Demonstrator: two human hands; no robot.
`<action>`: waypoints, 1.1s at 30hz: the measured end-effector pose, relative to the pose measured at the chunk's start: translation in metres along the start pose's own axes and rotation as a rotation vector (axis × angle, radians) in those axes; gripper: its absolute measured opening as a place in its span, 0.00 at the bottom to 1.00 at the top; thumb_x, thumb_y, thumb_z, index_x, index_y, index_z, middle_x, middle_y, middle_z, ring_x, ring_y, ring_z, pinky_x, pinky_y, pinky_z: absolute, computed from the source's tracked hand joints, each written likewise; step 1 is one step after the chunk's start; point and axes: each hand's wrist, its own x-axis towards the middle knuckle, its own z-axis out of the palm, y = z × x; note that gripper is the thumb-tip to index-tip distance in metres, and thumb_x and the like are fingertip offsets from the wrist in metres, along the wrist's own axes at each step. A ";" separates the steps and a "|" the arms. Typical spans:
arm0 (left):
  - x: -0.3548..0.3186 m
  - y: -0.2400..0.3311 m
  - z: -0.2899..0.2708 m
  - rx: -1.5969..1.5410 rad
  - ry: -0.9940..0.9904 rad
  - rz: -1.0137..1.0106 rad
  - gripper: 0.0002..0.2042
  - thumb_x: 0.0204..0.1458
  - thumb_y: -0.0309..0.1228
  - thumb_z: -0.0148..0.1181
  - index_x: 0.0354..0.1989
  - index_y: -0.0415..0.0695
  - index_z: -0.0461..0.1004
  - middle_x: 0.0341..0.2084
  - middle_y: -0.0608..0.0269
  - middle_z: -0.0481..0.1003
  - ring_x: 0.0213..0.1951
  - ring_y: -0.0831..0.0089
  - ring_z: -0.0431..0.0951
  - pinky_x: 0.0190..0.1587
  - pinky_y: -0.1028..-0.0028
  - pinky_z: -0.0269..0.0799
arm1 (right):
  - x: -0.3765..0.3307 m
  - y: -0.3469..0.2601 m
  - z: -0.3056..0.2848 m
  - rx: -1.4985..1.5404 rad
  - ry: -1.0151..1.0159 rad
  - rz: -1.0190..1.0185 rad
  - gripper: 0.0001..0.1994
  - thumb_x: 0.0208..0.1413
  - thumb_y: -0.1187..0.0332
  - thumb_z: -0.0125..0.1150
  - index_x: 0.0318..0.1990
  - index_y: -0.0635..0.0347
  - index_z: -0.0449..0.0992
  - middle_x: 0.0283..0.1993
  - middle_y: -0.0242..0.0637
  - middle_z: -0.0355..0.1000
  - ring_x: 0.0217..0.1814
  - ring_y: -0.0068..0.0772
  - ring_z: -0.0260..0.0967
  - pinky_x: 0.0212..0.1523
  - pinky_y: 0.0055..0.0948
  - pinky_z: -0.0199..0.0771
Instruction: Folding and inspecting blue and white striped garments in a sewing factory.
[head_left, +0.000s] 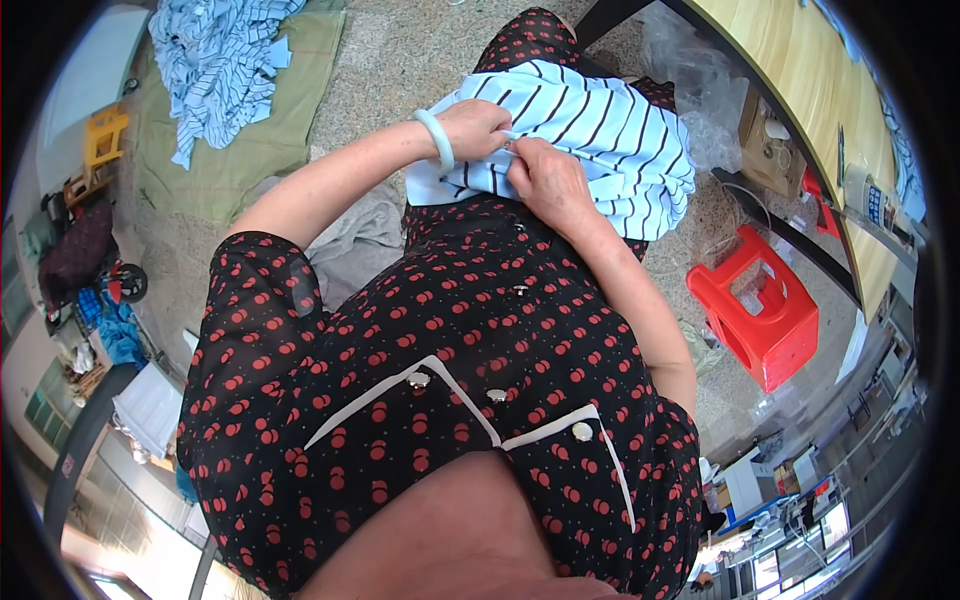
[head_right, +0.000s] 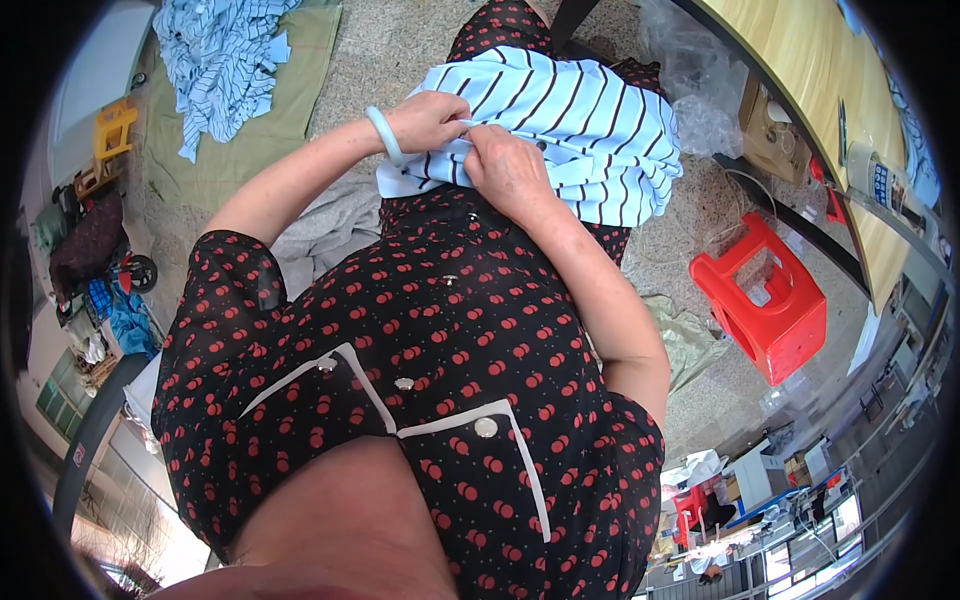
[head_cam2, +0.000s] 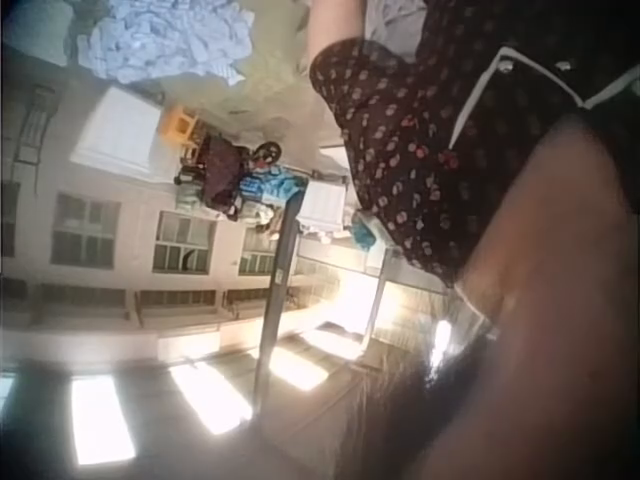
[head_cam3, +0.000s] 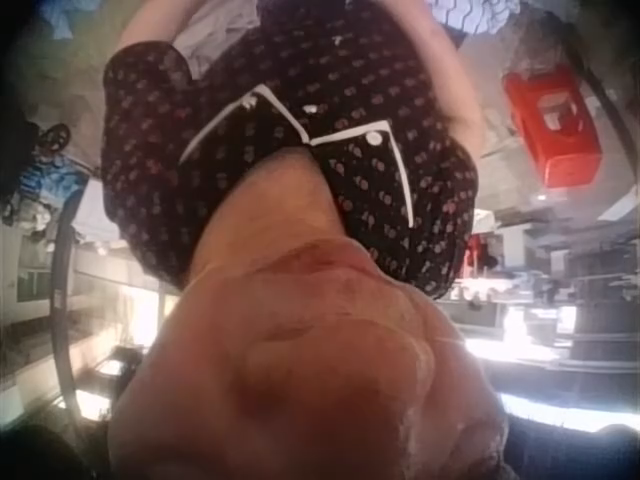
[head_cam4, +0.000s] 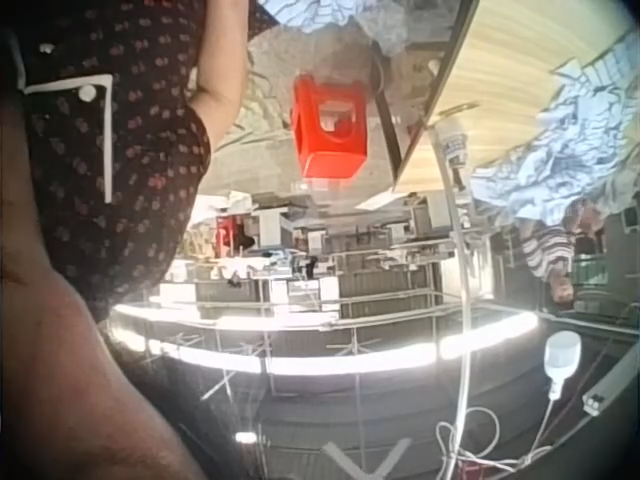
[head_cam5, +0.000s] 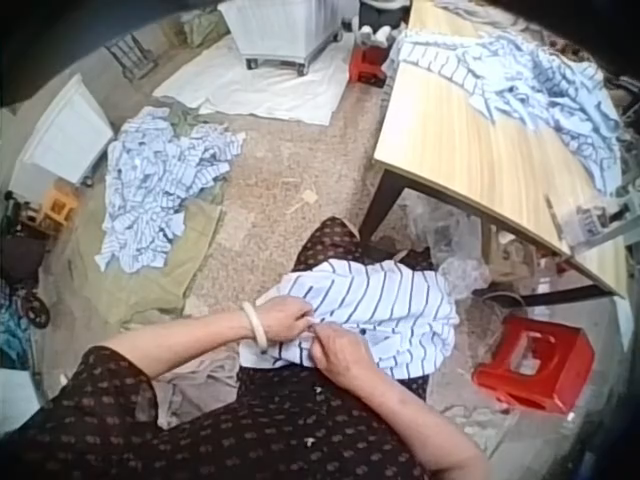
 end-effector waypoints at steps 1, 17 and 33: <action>0.000 0.000 0.001 -0.001 0.000 -0.001 0.09 0.43 0.32 0.50 0.28 0.39 0.71 0.25 0.49 0.72 0.32 0.55 0.72 0.35 0.65 0.65 | 0.000 0.001 0.000 -0.008 -0.012 0.009 0.06 0.46 0.71 0.48 0.31 0.62 0.70 0.30 0.43 0.68 0.31 0.46 0.66 0.31 0.39 0.66; -0.006 0.000 -0.007 -0.460 -0.084 -0.142 0.08 0.48 0.33 0.54 0.29 0.40 0.69 0.19 0.74 0.67 0.20 0.87 0.62 0.20 0.83 0.59 | -0.004 -0.007 0.000 0.069 0.189 0.002 0.05 0.42 0.72 0.49 0.27 0.61 0.71 0.27 0.41 0.69 0.28 0.41 0.68 0.28 0.35 0.68; -0.011 0.016 -0.007 -0.591 -0.108 -0.407 0.10 0.43 0.36 0.55 0.22 0.41 0.72 0.14 0.71 0.66 0.18 0.83 0.63 0.20 0.79 0.58 | -0.002 -0.003 0.004 0.100 0.169 0.148 0.06 0.42 0.70 0.53 0.30 0.58 0.71 0.25 0.42 0.70 0.26 0.42 0.69 0.27 0.34 0.68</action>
